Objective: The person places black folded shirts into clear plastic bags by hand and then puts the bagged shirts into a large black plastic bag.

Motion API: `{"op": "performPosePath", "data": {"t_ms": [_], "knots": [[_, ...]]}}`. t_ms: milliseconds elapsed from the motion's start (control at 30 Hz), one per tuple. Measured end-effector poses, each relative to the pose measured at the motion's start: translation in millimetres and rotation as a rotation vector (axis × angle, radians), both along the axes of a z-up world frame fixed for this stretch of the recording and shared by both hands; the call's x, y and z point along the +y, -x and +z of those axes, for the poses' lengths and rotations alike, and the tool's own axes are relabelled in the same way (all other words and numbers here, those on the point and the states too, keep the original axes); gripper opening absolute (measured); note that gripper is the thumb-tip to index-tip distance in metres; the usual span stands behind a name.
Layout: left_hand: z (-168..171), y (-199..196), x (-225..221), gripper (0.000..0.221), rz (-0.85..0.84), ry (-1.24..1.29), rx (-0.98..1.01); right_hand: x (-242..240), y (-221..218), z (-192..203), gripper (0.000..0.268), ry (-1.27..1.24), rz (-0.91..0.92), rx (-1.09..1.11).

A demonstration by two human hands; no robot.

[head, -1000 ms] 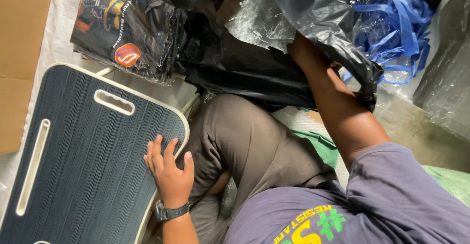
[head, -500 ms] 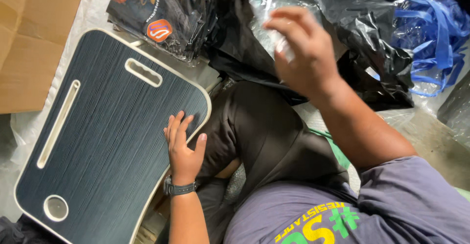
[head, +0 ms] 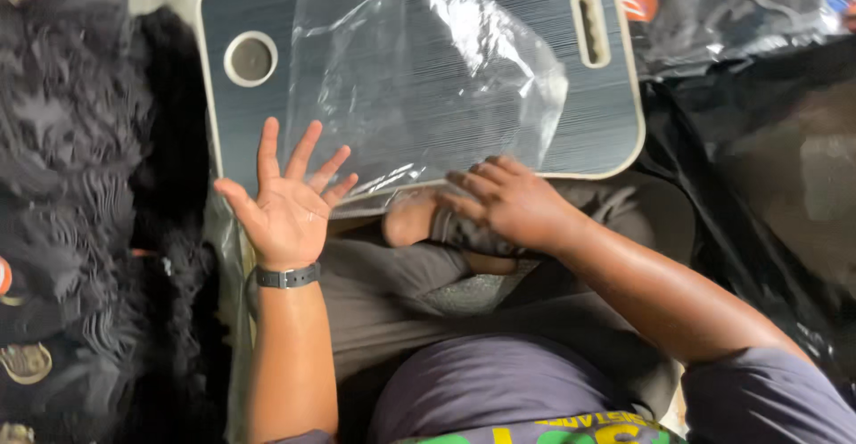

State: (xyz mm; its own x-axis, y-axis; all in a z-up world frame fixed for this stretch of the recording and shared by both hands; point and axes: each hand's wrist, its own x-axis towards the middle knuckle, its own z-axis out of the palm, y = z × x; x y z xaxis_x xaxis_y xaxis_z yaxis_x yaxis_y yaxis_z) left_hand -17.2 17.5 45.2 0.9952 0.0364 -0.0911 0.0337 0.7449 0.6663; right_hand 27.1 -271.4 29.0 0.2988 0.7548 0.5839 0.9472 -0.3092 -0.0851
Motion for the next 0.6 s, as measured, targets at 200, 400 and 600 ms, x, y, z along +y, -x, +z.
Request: {"op": "performPosePath", "data": {"t_ms": [200, 400, 600], "knots": [[-24, 18, 30, 0.056, 0.142, -0.756, 0.106, 16, -46, -3, 0.027, 0.211, 0.077, 0.110], [-43, 20, -13, 0.047, 0.224, -1.685, -0.045, -23, -86, 4, 0.054, 0.577, -0.184, 0.123], [-23, 10, 4, 0.063, 0.530, -2.171, 0.069, -12, -37, 5, 0.078, 0.681, -0.528, 0.445]]}}
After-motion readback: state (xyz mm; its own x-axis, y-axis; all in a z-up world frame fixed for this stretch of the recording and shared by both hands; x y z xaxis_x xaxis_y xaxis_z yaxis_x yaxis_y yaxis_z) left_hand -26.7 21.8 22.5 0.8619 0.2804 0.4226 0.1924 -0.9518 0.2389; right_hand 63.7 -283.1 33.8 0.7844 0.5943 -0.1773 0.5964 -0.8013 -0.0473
